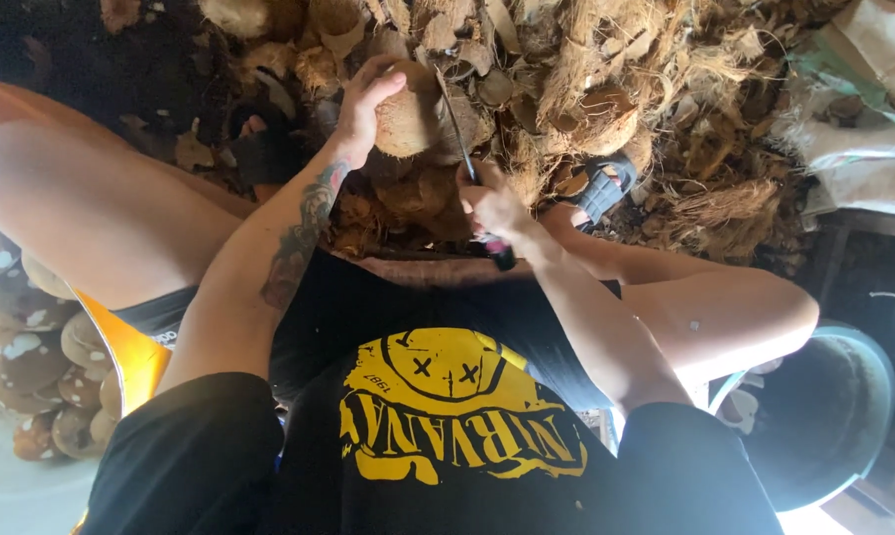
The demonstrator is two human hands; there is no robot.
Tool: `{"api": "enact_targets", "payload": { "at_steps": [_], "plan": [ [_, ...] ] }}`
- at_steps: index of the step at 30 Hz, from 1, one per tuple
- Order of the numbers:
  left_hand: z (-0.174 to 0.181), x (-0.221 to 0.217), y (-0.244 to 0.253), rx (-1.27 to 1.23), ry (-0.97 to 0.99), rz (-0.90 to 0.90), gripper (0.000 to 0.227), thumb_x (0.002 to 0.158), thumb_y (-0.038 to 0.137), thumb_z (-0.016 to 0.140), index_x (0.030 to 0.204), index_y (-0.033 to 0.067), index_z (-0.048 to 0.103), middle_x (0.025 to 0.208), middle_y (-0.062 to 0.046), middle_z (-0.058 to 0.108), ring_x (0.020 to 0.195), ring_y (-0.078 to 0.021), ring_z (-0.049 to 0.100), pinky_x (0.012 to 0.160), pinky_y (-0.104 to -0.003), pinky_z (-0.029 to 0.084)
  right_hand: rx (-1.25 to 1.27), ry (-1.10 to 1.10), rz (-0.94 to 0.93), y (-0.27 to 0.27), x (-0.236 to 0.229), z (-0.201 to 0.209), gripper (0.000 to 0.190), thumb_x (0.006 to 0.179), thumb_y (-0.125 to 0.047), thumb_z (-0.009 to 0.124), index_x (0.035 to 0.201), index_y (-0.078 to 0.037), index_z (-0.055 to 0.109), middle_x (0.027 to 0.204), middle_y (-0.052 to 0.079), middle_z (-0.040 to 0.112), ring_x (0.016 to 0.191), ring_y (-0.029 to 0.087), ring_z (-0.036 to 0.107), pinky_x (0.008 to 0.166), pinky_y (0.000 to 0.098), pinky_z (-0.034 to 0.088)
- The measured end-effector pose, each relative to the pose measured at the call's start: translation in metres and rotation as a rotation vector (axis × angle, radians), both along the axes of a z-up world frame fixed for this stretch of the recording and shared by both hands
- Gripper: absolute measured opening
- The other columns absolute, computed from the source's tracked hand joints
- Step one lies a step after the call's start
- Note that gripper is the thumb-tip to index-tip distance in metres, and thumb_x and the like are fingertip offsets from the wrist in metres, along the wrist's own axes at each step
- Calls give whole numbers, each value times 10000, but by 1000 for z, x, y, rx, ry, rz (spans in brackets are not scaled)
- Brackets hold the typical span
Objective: The person uses a specialized blade to peel the outer husk from several coconuts while sitting on the floor.
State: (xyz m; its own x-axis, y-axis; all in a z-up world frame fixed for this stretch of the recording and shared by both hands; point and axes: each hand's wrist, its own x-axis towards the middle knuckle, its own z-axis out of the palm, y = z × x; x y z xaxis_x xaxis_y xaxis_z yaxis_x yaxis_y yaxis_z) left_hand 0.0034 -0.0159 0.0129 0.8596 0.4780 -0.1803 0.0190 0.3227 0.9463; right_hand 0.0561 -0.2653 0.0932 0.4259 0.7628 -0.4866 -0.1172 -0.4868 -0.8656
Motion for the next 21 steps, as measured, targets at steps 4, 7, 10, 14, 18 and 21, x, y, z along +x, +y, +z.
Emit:
{"api": "enact_targets", "payload": {
  "at_steps": [4,7,10,14,18,21],
  "plan": [
    [-4,-6,-12,-150,7,139,418,855,396,753,1180,147,667,1087,-72,733,985,-229,713,866,-370,566,546,1162,-457,36,-5,16,96,690,-2,486,693,-89,446,482,30,335,353,143,303,316,304,298],
    [-2,-8,-13,-93,44,241,411,852,467,734,1123,164,675,1089,-40,672,1016,-192,631,916,-341,454,445,1073,-630,49,-6,37,129,701,10,457,689,-116,434,497,0,319,362,132,283,320,302,277],
    [-13,-3,-12,-107,80,240,421,834,518,751,1105,203,689,1115,-12,663,1055,-174,599,951,-332,407,432,462,-498,42,-18,87,158,767,47,478,738,-107,454,487,21,431,336,150,375,293,316,339],
    [-16,-3,-12,-199,171,291,449,807,531,766,1078,186,670,1058,21,605,997,-134,564,919,-291,403,821,-485,-160,24,-27,133,173,881,-3,493,748,-113,496,627,9,520,491,126,489,467,272,399],
    [-24,-1,-13,-155,150,310,425,820,554,738,1056,210,661,1077,27,603,1020,-147,541,959,-314,342,1105,-596,-70,16,-17,90,101,1039,-38,443,986,-104,388,793,65,473,714,212,481,682,344,421],
    [-22,2,-18,-179,170,303,470,807,543,750,1109,193,665,1141,14,620,1117,-159,549,1034,-336,336,-379,-229,108,10,-8,52,461,1037,-76,467,1497,-69,484,943,127,665,647,181,607,515,376,516]
  ]
}}
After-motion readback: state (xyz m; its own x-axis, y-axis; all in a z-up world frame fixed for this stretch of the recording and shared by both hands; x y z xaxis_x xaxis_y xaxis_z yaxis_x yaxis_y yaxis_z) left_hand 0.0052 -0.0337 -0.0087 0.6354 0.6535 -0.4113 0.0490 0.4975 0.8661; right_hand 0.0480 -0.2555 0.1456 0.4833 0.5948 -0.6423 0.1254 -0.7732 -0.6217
